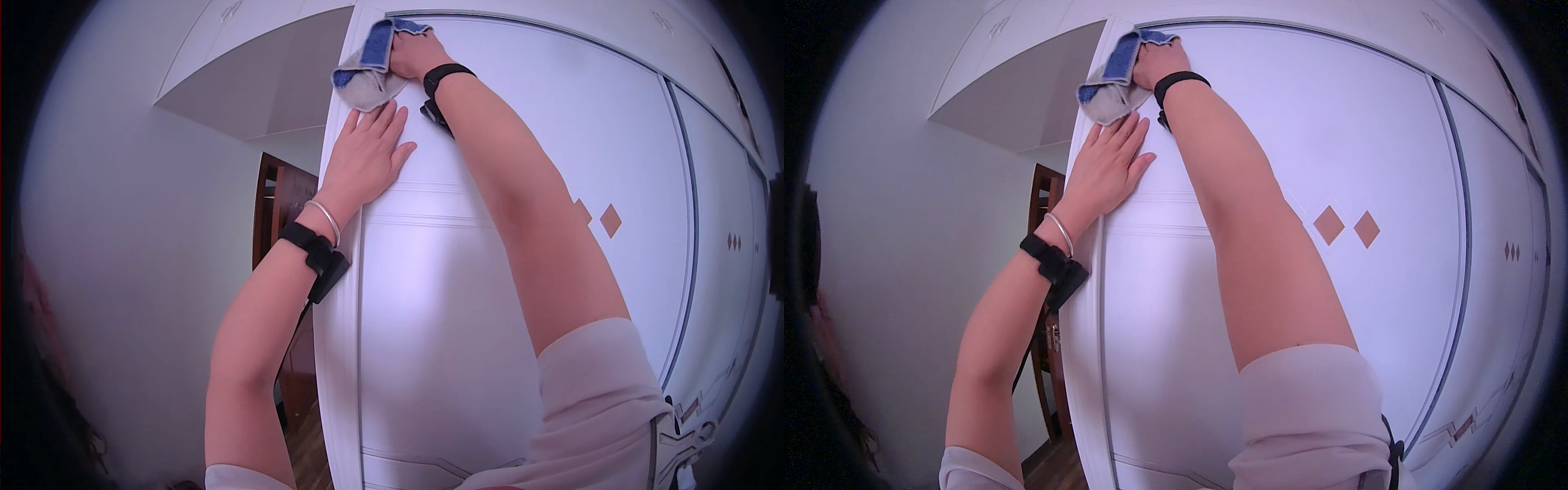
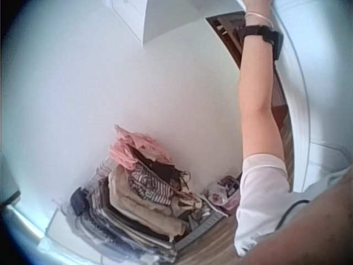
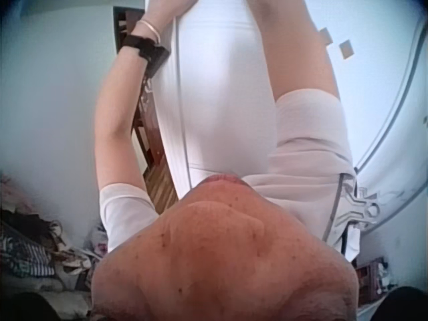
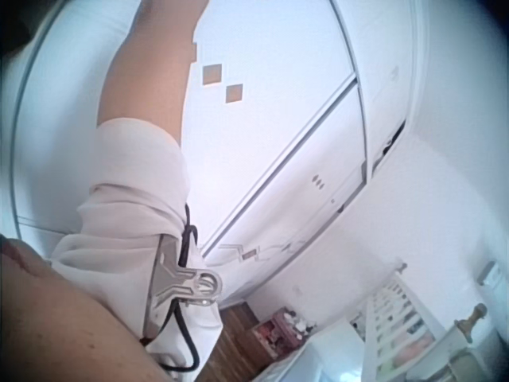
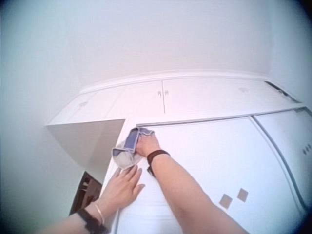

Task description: Clean the surface and grooves of a white sliding-door wardrobe using a cloth.

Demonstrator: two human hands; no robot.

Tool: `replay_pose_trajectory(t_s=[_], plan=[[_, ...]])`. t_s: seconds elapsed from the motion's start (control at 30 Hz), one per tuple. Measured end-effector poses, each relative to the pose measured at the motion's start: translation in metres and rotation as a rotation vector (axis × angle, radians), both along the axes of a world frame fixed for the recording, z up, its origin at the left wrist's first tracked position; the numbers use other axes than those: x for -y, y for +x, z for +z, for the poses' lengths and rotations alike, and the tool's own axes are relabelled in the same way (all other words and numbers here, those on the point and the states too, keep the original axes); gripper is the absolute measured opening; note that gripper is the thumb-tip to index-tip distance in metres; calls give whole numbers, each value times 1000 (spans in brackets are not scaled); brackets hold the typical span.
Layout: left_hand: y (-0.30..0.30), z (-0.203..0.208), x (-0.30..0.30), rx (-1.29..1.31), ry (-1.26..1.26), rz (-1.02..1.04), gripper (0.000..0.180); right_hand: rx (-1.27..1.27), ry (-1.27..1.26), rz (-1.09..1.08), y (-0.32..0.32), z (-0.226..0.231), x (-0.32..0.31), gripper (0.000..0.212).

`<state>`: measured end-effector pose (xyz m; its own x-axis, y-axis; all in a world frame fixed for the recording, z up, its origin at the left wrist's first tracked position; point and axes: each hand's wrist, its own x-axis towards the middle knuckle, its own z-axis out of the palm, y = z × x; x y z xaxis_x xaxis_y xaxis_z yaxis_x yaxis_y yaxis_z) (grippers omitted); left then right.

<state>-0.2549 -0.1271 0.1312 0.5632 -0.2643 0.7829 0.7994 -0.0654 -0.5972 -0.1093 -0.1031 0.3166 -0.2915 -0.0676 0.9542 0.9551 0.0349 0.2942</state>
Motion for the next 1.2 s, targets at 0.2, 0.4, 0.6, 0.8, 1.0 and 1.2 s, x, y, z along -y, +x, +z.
replay_pose_trajectory(t_s=[0.2, 0.4, 0.6, 0.8, 1.0, 1.2], plan=[[1, -4, 9, -21, 42, -38, 47, 139, -106, -122, 9, -26, 9, 55], [11, -22, 40, -222, 216, -174, 24, 316, -138, -105, 8, -76, 15, 55], [40, -55, 78, 90, -222, 30, 14, 614, -160, 63, 26, -160, -12, 50], [29, -54, 30, -33, -108, -61, 19, 301, -183, 50, 48, -121, 29, 66], [31, -7, 24, 120, -144, -420, 17, 187, -84, -5, 50, -98, 28, 65], [-13, -92, 36, 187, -686, -382, 18, 816, 56, 537, 31, -217, 27, 26]])
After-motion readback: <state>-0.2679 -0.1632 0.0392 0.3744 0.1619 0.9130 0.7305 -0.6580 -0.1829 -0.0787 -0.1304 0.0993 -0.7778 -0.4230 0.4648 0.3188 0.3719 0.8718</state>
